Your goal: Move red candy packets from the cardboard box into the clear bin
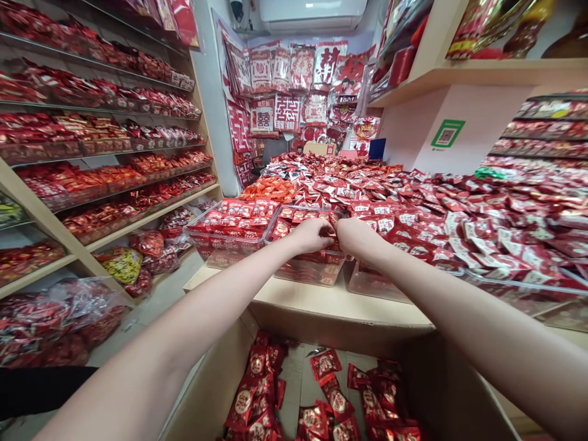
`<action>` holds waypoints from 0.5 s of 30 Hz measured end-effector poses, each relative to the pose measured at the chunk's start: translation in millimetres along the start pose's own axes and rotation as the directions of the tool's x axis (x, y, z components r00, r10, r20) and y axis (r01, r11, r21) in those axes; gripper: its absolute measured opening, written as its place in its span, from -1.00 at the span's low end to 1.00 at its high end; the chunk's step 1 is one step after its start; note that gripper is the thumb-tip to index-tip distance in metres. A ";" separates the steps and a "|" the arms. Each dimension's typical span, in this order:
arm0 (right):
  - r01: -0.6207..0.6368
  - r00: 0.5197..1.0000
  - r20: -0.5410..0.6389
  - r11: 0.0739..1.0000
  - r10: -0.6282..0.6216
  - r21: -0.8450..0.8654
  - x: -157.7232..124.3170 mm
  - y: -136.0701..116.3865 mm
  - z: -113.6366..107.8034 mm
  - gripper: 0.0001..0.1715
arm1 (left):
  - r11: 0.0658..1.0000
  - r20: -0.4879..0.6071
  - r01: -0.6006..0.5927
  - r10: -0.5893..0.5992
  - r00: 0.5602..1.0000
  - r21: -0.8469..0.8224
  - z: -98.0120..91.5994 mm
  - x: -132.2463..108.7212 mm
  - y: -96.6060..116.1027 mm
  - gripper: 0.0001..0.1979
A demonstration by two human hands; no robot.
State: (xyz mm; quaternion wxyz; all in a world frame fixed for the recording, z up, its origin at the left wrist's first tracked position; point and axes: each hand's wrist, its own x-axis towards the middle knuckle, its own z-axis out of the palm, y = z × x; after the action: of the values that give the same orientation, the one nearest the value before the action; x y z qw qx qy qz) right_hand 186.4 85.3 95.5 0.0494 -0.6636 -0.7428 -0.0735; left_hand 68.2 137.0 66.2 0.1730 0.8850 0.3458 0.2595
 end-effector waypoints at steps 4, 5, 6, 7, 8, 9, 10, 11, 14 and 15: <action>0.011 0.996 -0.091 1.000 -0.013 -0.021 -23.3 1.0 -18.1 -0.73 | 0.999 0.026 -0.011 0.010 1.000 0.038 3.9 5.9 1.7 -0.89; 0.019 0.992 -0.123 1.000 -0.020 -0.011 -33.7 1.1 -22.4 -0.74 | 0.999 0.025 -0.008 0.007 1.000 0.045 4.6 7.0 1.8 -0.89; 0.046 0.990 -0.134 0.999 -0.043 0.017 -45.8 0.7 -25.2 -0.74 | 0.999 0.025 -0.007 0.006 1.000 0.050 5.0 7.9 1.8 -0.89; 0.098 0.990 -0.110 0.993 -0.090 0.066 -59.3 -0.5 -25.8 -0.74 | 0.999 0.025 -0.006 0.005 1.000 0.052 5.2 8.7 1.9 -0.88; 0.169 0.985 -0.051 0.976 -0.163 0.136 -73.5 -2.6 -23.6 -0.74 | 0.999 0.025 -0.006 0.004 1.000 0.051 4.9 9.2 2.1 -0.87; 0.245 0.965 0.040 0.943 -0.260 0.223 -87.9 -5.6 -18.3 -0.75 | 0.999 0.024 -0.006 0.005 1.000 0.047 4.2 9.3 2.6 -0.84; 0.309 0.919 0.149 0.900 -0.366 0.306 -101.5 -9.5 -9.5 -0.75 | 0.999 0.021 -0.007 0.006 1.000 0.042 3.1 8.7 3.6 -0.81; 0.352 0.854 0.250 0.861 -0.456 0.366 -113.6 -14.1 2.3 -0.76 | 0.999 0.018 -0.006 0.006 1.000 0.036 1.5 7.1 5.3 -0.77; 0.371 0.693 0.519 0.865 -0.501 0.338 -136.2 -30.9 50.9 -0.76 | 0.999 -0.111 -0.050 0.052 0.993 0.017 -4.7 -6.8 14.6 -0.71; 0.344 0.680 0.572 0.888 -0.459 0.303 -139.0 -36.7 68.7 -0.71 | 0.996 -0.191 -0.089 0.091 0.977 0.019 -6.3 -15.3 19.1 -0.71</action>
State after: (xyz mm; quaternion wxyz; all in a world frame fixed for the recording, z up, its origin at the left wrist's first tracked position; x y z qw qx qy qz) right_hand 167.5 -42.7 2.5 -0.1626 -0.4624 -0.8466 0.2074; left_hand 64.9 113.7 75.3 0.1225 0.8714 0.3216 0.3495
